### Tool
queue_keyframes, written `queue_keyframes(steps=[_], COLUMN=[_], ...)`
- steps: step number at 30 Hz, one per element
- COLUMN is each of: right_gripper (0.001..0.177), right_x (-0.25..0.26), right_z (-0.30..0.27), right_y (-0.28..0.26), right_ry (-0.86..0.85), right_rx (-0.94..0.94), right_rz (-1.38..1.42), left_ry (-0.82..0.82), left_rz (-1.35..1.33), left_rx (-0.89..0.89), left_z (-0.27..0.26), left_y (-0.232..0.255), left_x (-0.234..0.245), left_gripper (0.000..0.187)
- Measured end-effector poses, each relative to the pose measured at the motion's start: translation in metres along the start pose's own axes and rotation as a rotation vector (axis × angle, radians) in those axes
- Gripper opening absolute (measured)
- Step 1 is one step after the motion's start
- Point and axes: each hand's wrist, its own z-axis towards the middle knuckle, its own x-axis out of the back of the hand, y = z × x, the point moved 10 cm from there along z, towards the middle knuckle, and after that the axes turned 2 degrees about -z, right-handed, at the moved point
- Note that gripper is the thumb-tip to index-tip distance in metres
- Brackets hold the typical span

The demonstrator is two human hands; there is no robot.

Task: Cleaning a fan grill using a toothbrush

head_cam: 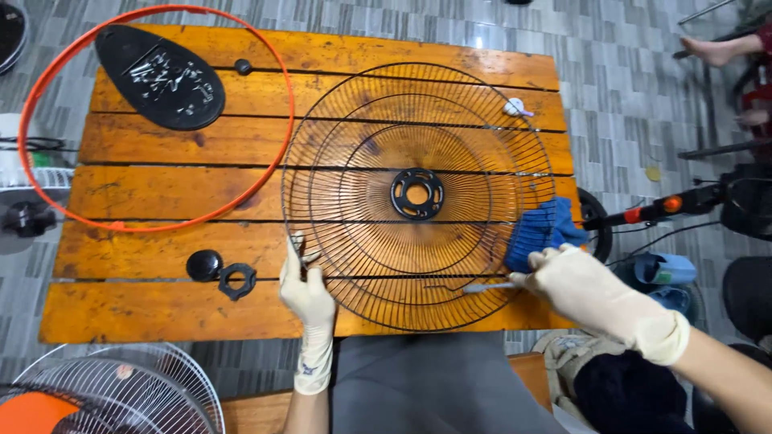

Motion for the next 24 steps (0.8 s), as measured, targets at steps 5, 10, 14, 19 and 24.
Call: queue_keyframes(steps=[5,10,14,19,24], right_gripper=[0.024,0.023,0.035,0.032,0.032], right_x=[-0.001,0.003,-0.010,-0.039,-0.042], right_z=[-0.016,-0.007,-0.006,-0.003,0.007], right_y=[0.042,0.003,-0.020,0.041,0.107], right_ry=[-0.076,0.022,-0.196,-0.164,-0.223], right_rx=[-0.157,-0.124,-0.003,-0.066,-0.286], right_rz=[-0.017,0.072,0.229,0.075,0.016], left_ry=[-0.022,-0.003,-0.024,-0.015,-0.016], left_rz=[0.020,-0.015,0.065,0.058,0.073], left_rx=[0.003,-0.014,-0.056,-0.059,-0.051], left_z=[-0.004,-0.003,-0.003,-0.004,-0.004], left_y=[-0.004,0.000,0.005,-0.003,-0.001], left_x=[-0.004,-0.002,-0.004,-0.005,-0.005], left_gripper=[0.068,0.068,0.061,0.063,0.065])
